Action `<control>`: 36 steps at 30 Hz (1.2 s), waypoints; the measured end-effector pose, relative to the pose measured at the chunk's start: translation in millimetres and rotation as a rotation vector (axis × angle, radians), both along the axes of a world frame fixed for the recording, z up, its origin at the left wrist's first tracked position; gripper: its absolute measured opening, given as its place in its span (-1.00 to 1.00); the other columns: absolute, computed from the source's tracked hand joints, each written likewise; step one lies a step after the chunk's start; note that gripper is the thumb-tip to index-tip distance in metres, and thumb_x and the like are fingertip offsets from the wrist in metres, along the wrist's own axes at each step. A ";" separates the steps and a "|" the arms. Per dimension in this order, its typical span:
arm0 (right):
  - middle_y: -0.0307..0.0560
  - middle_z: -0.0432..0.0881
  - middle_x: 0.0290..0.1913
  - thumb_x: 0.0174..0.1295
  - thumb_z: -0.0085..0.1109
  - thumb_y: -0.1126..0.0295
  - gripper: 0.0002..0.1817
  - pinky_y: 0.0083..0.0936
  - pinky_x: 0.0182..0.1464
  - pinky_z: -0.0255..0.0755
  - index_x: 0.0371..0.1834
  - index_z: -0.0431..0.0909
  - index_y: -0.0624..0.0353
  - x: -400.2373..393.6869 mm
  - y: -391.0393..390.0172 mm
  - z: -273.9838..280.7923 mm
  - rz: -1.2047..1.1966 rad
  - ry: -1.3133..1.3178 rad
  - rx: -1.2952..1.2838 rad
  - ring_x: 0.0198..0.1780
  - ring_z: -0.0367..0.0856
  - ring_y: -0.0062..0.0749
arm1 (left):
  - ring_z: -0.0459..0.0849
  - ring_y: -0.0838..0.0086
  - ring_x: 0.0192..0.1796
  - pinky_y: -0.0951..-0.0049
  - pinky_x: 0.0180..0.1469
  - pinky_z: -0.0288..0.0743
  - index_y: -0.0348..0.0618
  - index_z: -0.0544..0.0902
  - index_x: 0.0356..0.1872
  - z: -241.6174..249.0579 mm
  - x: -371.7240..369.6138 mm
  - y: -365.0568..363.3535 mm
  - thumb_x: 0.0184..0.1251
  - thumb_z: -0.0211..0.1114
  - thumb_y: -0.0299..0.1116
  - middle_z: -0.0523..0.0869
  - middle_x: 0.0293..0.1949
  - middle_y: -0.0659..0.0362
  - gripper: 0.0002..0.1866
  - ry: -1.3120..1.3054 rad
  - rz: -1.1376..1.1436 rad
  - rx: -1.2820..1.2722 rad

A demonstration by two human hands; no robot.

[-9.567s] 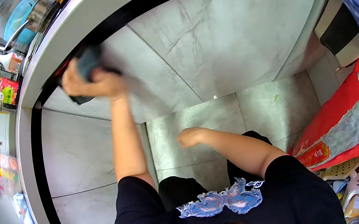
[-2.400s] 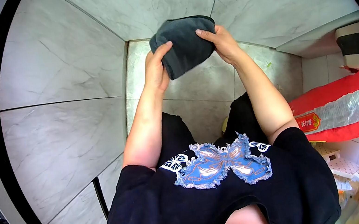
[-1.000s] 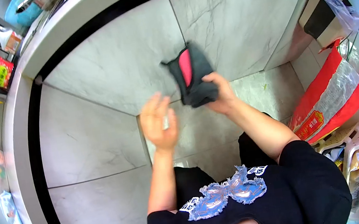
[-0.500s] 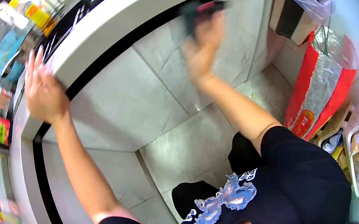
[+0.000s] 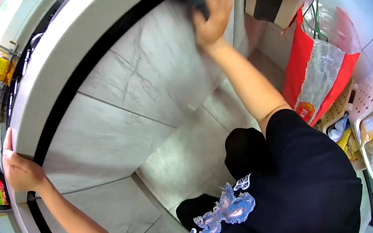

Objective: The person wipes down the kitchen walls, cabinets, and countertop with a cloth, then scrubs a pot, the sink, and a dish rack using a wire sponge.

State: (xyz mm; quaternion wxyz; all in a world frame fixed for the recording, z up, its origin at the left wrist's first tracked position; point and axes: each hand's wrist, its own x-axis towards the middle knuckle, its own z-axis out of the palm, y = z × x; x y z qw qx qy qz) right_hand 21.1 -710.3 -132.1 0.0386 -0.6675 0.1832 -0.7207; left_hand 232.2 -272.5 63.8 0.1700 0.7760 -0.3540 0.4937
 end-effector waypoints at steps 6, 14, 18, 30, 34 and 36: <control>0.14 0.26 0.57 0.25 0.23 0.27 -0.32 0.06 0.55 -0.01 0.48 0.39 0.14 -12.0 -35.0 -72.0 -0.123 -0.105 0.151 0.56 0.18 0.11 | 0.78 0.40 0.05 0.50 0.09 0.59 -0.20 0.75 0.16 3.3 4.5 2.1 0.64 -0.42 -0.10 0.82 0.09 0.15 -0.30 0.146 -0.062 0.018; 0.27 -0.03 0.65 0.38 0.14 0.25 -0.23 -0.07 0.60 -0.04 0.55 0.12 0.44 4.8 44.9 -271.3 -0.054 -0.042 0.746 0.62 0.03 0.20 | 0.78 0.33 -0.29 0.38 -0.37 0.51 -0.14 0.78 0.06 15.1 13.6 23.6 0.63 -0.24 0.02 0.84 -0.23 0.02 -0.38 -0.238 0.260 0.122; 0.26 0.27 0.54 0.52 -0.03 0.18 -0.32 -0.28 0.54 0.13 0.57 0.14 0.38 29.8 104.9 -330.0 -0.056 -0.359 1.519 0.54 0.26 0.08 | 0.68 0.23 -0.46 0.29 -0.46 0.50 -0.27 0.71 -0.20 15.9 34.0 39.6 0.56 0.09 -0.10 0.76 -0.40 0.00 -0.59 -0.429 0.304 0.200; -0.01 0.56 0.17 0.59 -0.34 0.39 -0.65 -0.10 0.12 0.61 0.26 0.41 0.19 165.2 362.2 -323.4 0.710 -0.664 2.720 0.07 0.65 -0.14 | 0.75 0.10 -0.31 0.11 -0.32 0.56 0.10 0.74 -0.21 -3.7 53.7 11.2 0.50 0.06 -0.17 0.80 -0.30 0.06 -0.74 -0.547 0.459 0.471; 0.09 0.54 0.17 0.59 -0.34 0.41 -0.66 -0.01 0.14 0.60 0.23 0.40 0.27 180.7 372.8 -249.2 0.944 -0.693 2.767 0.08 0.64 -0.07 | 0.69 -0.10 -0.28 -0.01 -0.17 0.50 0.00 0.83 -0.23 -28.3 -11.6 -52.9 0.63 -0.18 -0.09 0.74 -0.37 -0.08 -0.46 -0.323 0.085 0.025; 0.21 0.51 0.25 0.58 -0.33 0.43 -0.63 0.15 0.28 0.50 0.28 0.37 0.38 185.3 343.3 -249.4 1.237 -0.689 2.807 0.21 0.58 0.06 | 0.69 -0.08 -0.28 -0.03 -0.20 0.50 -0.05 0.81 -0.29 -37.2 3.8 -52.0 0.56 -0.10 -0.09 0.74 -0.36 -0.08 -0.50 -0.301 -0.021 -0.027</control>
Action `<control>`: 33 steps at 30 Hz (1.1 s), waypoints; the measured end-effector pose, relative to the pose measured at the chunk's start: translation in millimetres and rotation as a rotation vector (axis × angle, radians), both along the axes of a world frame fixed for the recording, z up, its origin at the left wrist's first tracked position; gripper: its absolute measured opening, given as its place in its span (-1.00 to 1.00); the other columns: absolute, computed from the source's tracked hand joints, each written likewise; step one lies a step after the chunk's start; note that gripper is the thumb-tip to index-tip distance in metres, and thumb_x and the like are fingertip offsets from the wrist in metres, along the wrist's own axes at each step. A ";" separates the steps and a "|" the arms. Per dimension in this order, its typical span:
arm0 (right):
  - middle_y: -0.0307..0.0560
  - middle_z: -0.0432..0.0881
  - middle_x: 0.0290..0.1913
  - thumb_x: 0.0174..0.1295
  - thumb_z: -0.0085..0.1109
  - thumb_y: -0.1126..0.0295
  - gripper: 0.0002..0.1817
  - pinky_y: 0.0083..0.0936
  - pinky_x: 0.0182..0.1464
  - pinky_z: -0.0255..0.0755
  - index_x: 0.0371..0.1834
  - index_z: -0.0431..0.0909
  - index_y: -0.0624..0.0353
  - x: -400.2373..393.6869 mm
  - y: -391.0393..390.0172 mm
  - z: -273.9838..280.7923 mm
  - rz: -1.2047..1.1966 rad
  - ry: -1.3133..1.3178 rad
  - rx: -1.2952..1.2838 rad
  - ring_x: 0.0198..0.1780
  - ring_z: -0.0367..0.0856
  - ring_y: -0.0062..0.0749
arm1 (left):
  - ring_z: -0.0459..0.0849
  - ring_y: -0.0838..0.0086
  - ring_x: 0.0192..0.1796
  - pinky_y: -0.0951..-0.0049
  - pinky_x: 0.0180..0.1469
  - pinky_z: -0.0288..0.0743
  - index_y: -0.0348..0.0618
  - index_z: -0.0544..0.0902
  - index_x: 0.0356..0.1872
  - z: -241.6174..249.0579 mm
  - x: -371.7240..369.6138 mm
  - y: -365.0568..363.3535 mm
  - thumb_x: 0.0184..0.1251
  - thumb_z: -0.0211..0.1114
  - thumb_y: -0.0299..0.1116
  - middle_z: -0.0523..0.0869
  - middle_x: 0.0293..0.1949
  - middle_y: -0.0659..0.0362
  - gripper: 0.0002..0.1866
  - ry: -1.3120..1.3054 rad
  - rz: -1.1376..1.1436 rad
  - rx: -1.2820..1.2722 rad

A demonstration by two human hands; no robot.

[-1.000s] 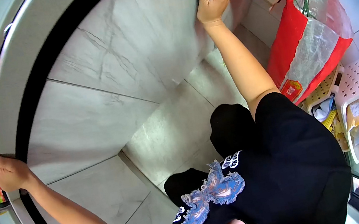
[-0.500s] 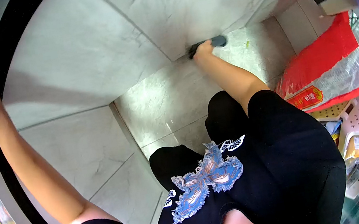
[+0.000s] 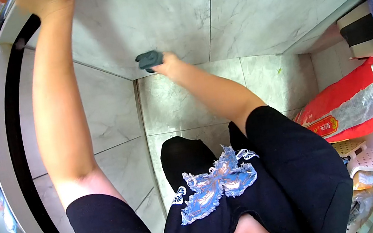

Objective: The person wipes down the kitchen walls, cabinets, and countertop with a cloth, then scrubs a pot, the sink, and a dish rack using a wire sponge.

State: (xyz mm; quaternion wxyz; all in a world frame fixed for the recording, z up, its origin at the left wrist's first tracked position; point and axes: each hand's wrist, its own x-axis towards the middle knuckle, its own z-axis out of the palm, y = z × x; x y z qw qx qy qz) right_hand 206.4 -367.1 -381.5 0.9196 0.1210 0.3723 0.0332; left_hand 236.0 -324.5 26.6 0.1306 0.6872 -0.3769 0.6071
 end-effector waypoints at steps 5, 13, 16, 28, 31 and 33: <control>0.47 0.15 0.56 0.66 -0.49 0.20 -0.40 0.29 0.58 0.08 0.53 0.16 0.47 -66.8 -148.5 62.3 0.090 -0.263 0.046 0.56 0.14 0.43 | 0.67 -0.11 -0.38 -0.08 -0.27 0.48 -0.21 0.69 -0.54 -8.2 12.6 6.9 0.43 0.06 -0.11 0.69 -0.47 -0.14 -0.54 0.014 0.221 -0.031; 0.25 0.61 0.13 0.47 -0.12 0.59 -0.72 0.00 0.40 0.49 0.13 0.41 0.58 -223.0 -322.6 168.2 -0.325 -0.203 -0.729 0.19 0.62 0.00 | 0.67 -0.09 -0.42 -0.08 -0.31 0.48 -0.21 0.67 -0.59 -3.5 -2.0 15.5 0.33 0.14 -0.16 0.68 -0.53 -0.11 -0.60 0.066 0.025 -0.137; 0.02 0.61 -0.14 0.39 0.00 0.57 -0.80 -0.21 0.05 0.66 -0.02 0.45 0.50 -224.9 -285.2 188.3 -0.586 0.077 -1.460 -0.10 0.69 -0.17 | 0.66 -0.08 -0.45 -0.07 -0.32 0.49 -0.21 0.66 -0.61 -9.1 1.2 15.0 0.32 0.15 -0.17 0.67 -0.55 -0.11 -0.61 0.066 -0.001 -0.169; 0.20 0.10 0.62 0.01 0.18 0.35 -0.22 0.18 0.57 -0.21 0.47 0.48 -0.08 -74.5 -129.1 240.8 -1.161 0.442 -2.820 0.58 -0.01 0.29 | 0.72 0.00 -0.44 -0.03 -0.34 0.54 -0.20 0.71 -0.62 -4.6 -7.8 -2.7 0.39 0.06 -0.11 0.71 -0.54 -0.10 -0.52 0.172 -0.034 -0.064; 0.01 0.25 0.55 -0.07 0.26 0.31 -0.25 0.09 0.53 -0.13 0.37 0.58 -0.36 -50.8 -66.2 251.7 -1.014 0.301 -3.043 0.58 0.04 0.11 | 0.74 0.00 -0.42 0.00 -0.31 0.57 -0.18 0.75 -0.56 9.3 -9.9 20.4 0.41 0.09 -0.07 0.73 -0.51 -0.10 -0.52 0.221 -0.082 -0.044; -0.14 0.35 0.49 -0.08 0.31 0.27 -0.29 0.08 0.51 -0.09 0.30 0.63 -0.46 -33.8 -33.8 250.7 -0.947 0.102 -3.162 0.58 0.09 -0.03 | 0.74 -0.02 -0.39 0.01 -0.27 0.58 -0.17 0.77 -0.52 16.4 -8.5 27.3 0.41 0.14 -0.03 0.73 -0.49 -0.10 -0.52 0.216 -0.203 -0.051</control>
